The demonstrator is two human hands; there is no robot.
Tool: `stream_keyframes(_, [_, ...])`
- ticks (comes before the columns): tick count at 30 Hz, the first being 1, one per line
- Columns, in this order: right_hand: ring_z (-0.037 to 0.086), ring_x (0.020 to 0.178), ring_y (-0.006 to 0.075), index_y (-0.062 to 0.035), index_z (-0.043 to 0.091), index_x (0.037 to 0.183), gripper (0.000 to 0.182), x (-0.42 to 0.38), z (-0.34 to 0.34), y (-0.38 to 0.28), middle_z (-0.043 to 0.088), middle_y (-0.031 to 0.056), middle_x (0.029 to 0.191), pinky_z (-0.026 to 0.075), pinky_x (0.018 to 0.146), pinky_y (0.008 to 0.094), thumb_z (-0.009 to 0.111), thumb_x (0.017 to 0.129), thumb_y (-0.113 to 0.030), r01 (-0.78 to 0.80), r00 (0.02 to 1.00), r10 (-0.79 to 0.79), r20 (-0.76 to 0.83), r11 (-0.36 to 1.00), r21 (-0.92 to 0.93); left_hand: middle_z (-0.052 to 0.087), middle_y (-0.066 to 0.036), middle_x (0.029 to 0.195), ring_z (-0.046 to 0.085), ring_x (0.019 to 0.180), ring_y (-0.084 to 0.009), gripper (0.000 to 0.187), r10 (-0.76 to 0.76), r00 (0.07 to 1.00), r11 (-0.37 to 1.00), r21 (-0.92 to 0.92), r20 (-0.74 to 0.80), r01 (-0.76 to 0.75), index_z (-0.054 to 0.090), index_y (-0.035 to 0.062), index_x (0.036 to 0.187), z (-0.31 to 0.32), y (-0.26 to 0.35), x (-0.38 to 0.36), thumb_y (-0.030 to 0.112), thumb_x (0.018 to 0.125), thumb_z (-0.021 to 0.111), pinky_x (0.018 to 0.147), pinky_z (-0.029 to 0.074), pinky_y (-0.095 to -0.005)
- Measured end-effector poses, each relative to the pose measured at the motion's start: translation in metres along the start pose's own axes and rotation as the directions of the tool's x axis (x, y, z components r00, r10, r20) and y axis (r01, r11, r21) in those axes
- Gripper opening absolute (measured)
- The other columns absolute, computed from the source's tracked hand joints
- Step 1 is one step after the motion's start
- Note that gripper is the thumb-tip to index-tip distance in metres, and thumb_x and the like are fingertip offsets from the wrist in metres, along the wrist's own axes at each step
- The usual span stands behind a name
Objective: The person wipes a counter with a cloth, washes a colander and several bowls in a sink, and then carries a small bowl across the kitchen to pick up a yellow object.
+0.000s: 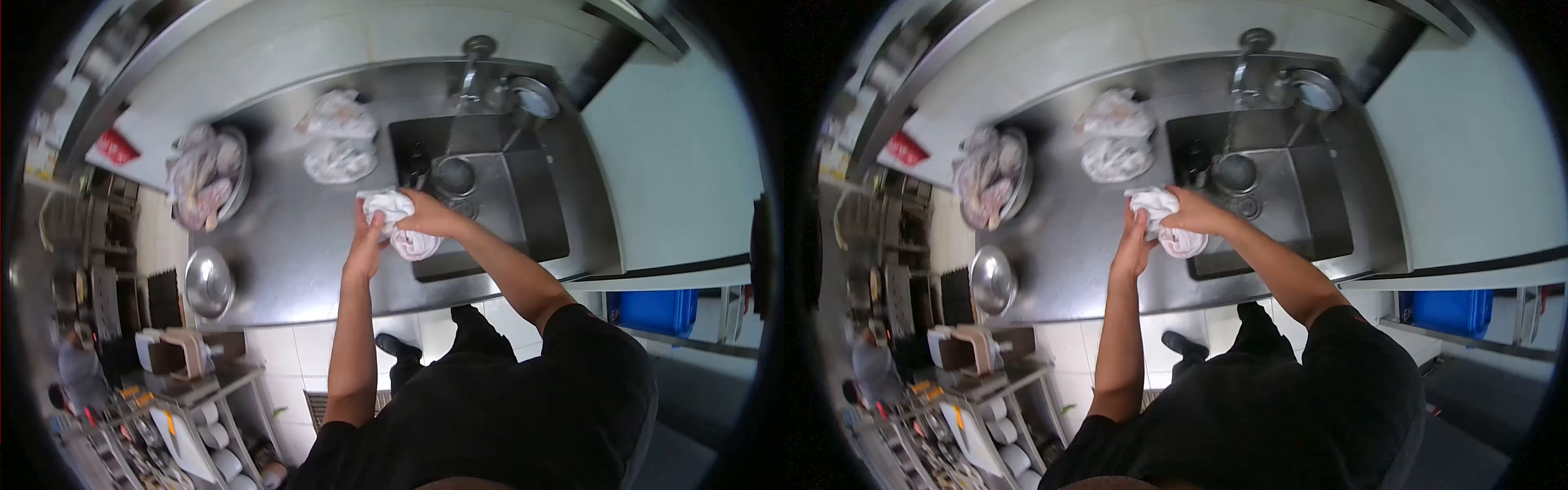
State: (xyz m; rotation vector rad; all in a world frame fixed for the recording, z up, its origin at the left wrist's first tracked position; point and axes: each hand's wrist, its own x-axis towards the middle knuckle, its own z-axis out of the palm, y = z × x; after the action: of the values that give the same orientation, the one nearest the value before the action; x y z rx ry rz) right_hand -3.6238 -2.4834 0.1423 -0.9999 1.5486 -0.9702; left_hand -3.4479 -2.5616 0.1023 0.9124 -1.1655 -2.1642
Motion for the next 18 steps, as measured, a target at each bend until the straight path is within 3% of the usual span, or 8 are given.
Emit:
stream_keyframes(2, [0.059, 0.118, 0.0248, 0.0041, 0.044, 0.141, 0.078, -0.015, -0.038, 0.012, 0.06, 0.0206, 0.129, 0.047, 0.1, 0.0343, 0.076, 0.073, -0.017, 0.084, 0.994, -0.083, -0.069, 0.996, 0.02, 0.05, -0.015, 0.142, 0.05, 0.129, -0.025, 0.078, -0.095, 0.979, 0.959, -0.249, 0.178, 0.138, 0.029, 0.0054, 0.154, 0.048, -0.018, 0.05, 0.032, 0.094, 0.072, 0.106, 0.043, -0.0375])
stream_keyframes(7, [0.056, 0.122, 0.0247, 0.0022, 0.035, 0.147, 0.086, -0.011, -0.156, 0.071, 0.058, 0.0179, 0.132, 0.046, 0.101, 0.0347, 0.079, 0.081, -0.031, 0.089, 0.991, -0.101, -0.083, 0.987, -0.137, 0.066, -0.01, 0.114, 0.065, 0.104, -0.0206, 0.037, 0.008, 0.998, 0.999, 0.054, -0.061, -0.004, 0.055, 0.0011, 0.125, 0.164, -0.045, 0.131, 0.019, 0.096, 0.068, 0.086, 0.053, -0.0343])
stream_keyframes(8, [0.053, 0.126, 0.0231, 0.0015, 0.037, 0.148, 0.081, -0.004, -0.175, 0.091, 0.055, 0.0161, 0.135, 0.044, 0.103, 0.0343, 0.074, 0.089, -0.039, 0.086, 0.994, -0.096, 0.044, 0.978, 0.188, 0.066, -0.01, 0.113, 0.065, 0.103, -0.0211, 0.035, 0.037, 0.998, 0.997, 0.075, -0.059, -0.032, 0.056, 0.0012, 0.123, 0.172, -0.058, 0.151, 0.019, 0.096, 0.067, 0.085, 0.053, -0.0352])
stream_keyframes(11, [0.053, 0.127, 0.0258, 0.0056, 0.04, 0.144, 0.087, 0.023, -0.241, 0.124, 0.052, 0.0204, 0.141, 0.043, 0.105, 0.0363, 0.073, 0.087, -0.052, 0.029, 0.994, 0.005, -0.112, 0.952, 0.303, 0.067, -0.01, 0.109, 0.064, 0.1, -0.0194, 0.033, 0.163, 0.984, 0.977, 0.154, -0.078, -0.15, 0.058, 0.0011, 0.12, 0.189, -0.068, 0.197, 0.02, 0.095, 0.068, 0.083, 0.052, -0.0346])
stream_keyframes(12, [0.049, 0.132, 0.0298, 0.0023, 0.039, 0.147, 0.081, 0.044, -0.256, 0.139, 0.048, 0.0198, 0.146, 0.04, 0.11, 0.0378, 0.07, 0.09, -0.046, 0.043, 0.96, 0.029, -0.28, 0.968, 0.246, 0.067, -0.01, 0.109, 0.064, 0.099, -0.0191, 0.033, 0.215, 0.972, 0.955, 0.231, -0.094, -0.188, 0.058, 0.0011, 0.12, 0.197, -0.06, 0.2, 0.02, 0.095, 0.069, 0.083, 0.052, -0.0341])
stream_keyframes(14, [0.044, 0.137, 0.0321, 0.0013, 0.038, 0.149, 0.079, 0.099, -0.284, 0.178, 0.041, 0.0195, 0.152, 0.035, 0.114, 0.0423, 0.068, 0.091, -0.042, 0.094, 0.783, -0.248, -0.57, 0.954, -0.286, 0.067, -0.01, 0.112, 0.063, 0.099, -0.0187, 0.04, 0.288, 0.957, 0.916, 0.304, -0.044, -0.261, 0.058, -0.0005, 0.121, 0.194, -0.057, 0.22, 0.024, 0.093, 0.072, 0.086, 0.05, -0.0325])
stream_keyframes(15, [0.041, 0.139, 0.0332, 0.0008, 0.037, 0.15, 0.078, 0.113, -0.289, 0.182, 0.038, 0.0193, 0.154, 0.033, 0.116, 0.0445, 0.068, 0.091, -0.04, 0.037, 0.659, -0.415, -0.628, 0.851, -0.524, 0.067, -0.01, 0.112, 0.062, 0.1, -0.0188, 0.042, 0.285, 0.957, 0.889, 0.39, -0.061, -0.24, 0.058, -0.0012, 0.121, 0.205, -0.049, 0.218, 0.025, 0.092, 0.073, 0.087, 0.049, -0.0323])
stream_keyframes(18, [0.033, 0.144, 0.0344, 0.0023, 0.042, 0.147, 0.069, 0.126, -0.295, 0.187, 0.027, 0.0155, 0.161, 0.026, 0.119, 0.052, 0.066, 0.092, -0.032, -0.168, 0.675, -0.468, -0.571, 0.655, -0.737, 0.067, -0.01, 0.111, 0.061, 0.099, -0.0182, 0.047, 0.392, 0.918, 0.686, 0.685, -0.066, -0.244, 0.058, -0.0036, 0.12, 0.215, -0.037, 0.232, 0.029, 0.089, 0.075, 0.087, 0.048, -0.032])
